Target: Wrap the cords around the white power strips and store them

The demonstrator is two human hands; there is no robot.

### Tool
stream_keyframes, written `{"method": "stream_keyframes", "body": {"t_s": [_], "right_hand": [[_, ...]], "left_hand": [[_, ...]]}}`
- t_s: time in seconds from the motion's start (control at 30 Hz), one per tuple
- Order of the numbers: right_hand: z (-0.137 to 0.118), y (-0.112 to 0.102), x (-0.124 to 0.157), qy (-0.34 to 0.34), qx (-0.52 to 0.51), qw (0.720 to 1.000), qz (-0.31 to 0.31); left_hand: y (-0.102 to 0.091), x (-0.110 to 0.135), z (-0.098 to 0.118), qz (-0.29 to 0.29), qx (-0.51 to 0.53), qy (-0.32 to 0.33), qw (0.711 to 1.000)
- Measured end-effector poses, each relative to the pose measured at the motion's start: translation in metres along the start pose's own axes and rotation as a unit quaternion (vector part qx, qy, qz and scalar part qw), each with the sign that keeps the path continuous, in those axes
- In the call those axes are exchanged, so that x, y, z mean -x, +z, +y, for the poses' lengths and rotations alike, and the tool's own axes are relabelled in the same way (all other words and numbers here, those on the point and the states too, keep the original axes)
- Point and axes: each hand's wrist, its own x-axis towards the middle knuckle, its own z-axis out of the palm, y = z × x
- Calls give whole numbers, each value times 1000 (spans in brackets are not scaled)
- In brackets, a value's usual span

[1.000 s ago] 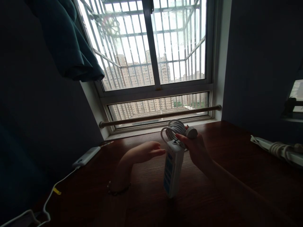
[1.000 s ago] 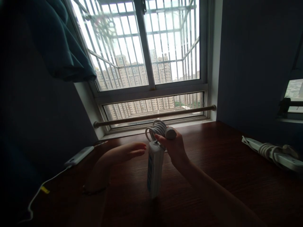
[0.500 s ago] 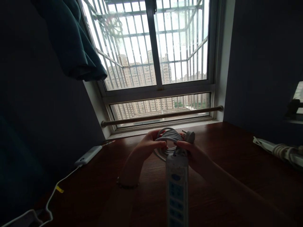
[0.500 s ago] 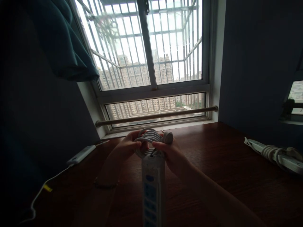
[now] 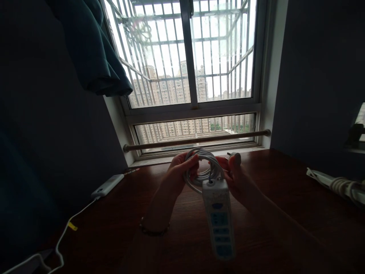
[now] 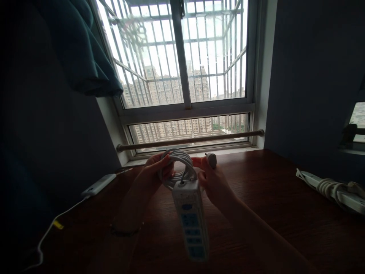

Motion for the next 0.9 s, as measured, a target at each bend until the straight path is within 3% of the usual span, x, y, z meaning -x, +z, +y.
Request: {"method": "stream_keyframes", "body": {"t_s": [0.1, 0.27, 0.47, 0.6, 0.77, 0.9], "right_hand": [[-3, -14, -11, -5, -41, 998, 40], [-17, -29, -22, -36, -49, 997, 48], [-34, -18, -11, -175, -34, 977, 120], [-43, -9, 2, -250, -15, 962, 107], [-45, -7, 10, -261, 60, 960, 82], [-44, -6, 15, -203, 134, 969, 48]], "left_hand": [[-8, 1, 6, 11, 35, 18, 999], [-12, 2, 10, 10, 27, 3, 1000], [-1, -1, -1, 36, -27, -45, 998], [3, -2, -4, 61, -38, -39, 997], [4, -3, -5, 78, -47, -36, 995], [5, -6, -9, 97, -73, -23, 992]]}}
